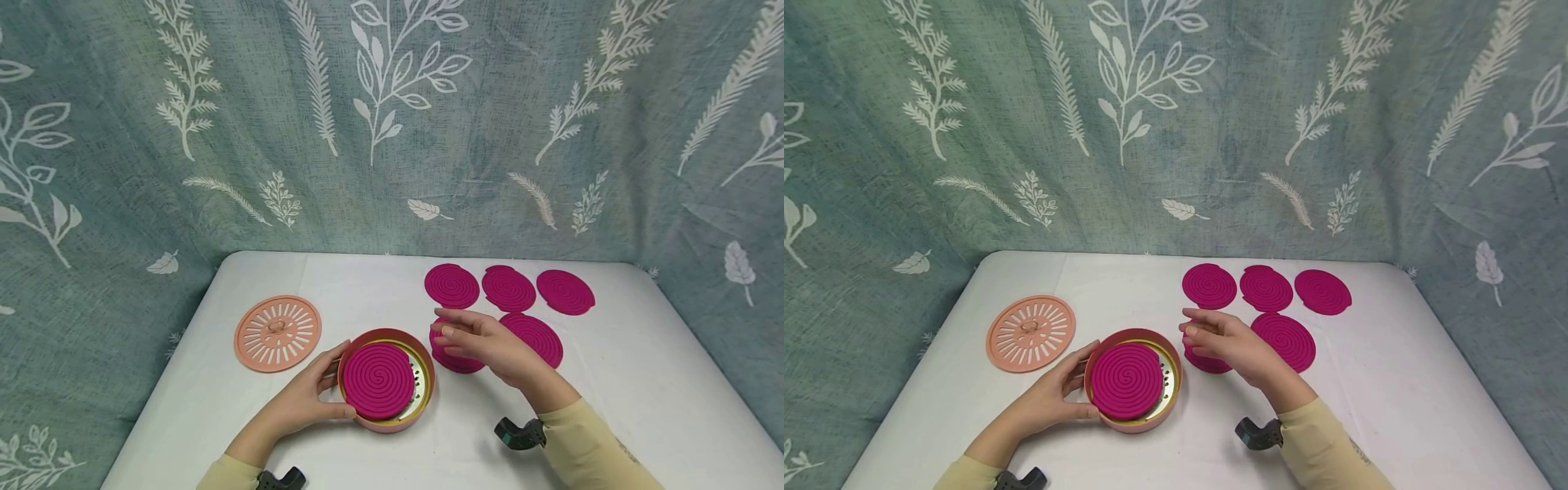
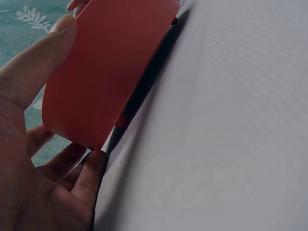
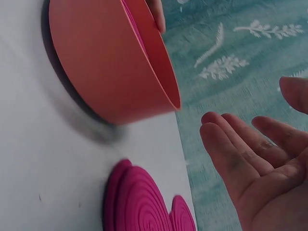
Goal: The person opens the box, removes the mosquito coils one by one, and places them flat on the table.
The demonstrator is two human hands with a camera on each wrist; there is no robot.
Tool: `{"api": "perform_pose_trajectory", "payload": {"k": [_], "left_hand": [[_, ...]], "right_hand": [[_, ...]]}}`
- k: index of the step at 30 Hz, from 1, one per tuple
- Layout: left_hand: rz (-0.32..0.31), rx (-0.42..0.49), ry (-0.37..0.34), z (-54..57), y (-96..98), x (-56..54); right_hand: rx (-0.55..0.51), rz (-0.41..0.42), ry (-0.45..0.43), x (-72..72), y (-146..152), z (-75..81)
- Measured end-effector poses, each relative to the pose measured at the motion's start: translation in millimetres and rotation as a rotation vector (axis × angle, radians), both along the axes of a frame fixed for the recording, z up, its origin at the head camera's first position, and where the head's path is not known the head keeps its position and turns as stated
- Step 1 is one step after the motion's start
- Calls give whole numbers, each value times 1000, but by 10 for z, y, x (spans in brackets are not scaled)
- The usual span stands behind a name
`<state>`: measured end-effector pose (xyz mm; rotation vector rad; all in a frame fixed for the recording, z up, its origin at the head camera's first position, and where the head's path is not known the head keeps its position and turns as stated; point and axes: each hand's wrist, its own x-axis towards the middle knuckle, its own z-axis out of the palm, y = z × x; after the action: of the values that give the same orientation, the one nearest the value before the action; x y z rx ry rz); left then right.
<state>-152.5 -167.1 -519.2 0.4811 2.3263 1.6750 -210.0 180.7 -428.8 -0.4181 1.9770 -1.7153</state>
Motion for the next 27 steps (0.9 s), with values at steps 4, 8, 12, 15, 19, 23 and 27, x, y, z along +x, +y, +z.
{"api": "perform_pose_trajectory", "payload": {"k": [4, 8, 12, 15, 19, 23, 27], "left_hand": [[-1, -1, 3, -3, 5, -1], [-4, 1, 9, -8, 2, -1], [-4, -6, 16, -21, -6, -1], [0, -12, 14, -23, 0, -4], [6, -19, 9, -22, 5, -6], [10, -22, 1, -24, 7, -3], [15, -34, 2, -26, 9, -1]], "right_hand": [[10, 33, -7, -2, -118, -19], [19, 73, 3, -6, -220, -48], [47, 100, 8, -2, -319, -77], [63, 117, -7, 2, -384, -93], [114, 151, 8, 9, -469, -107], [164, 198, 39, 19, -543, -105], [229, 226, 69, 29, -605, -88]]}}
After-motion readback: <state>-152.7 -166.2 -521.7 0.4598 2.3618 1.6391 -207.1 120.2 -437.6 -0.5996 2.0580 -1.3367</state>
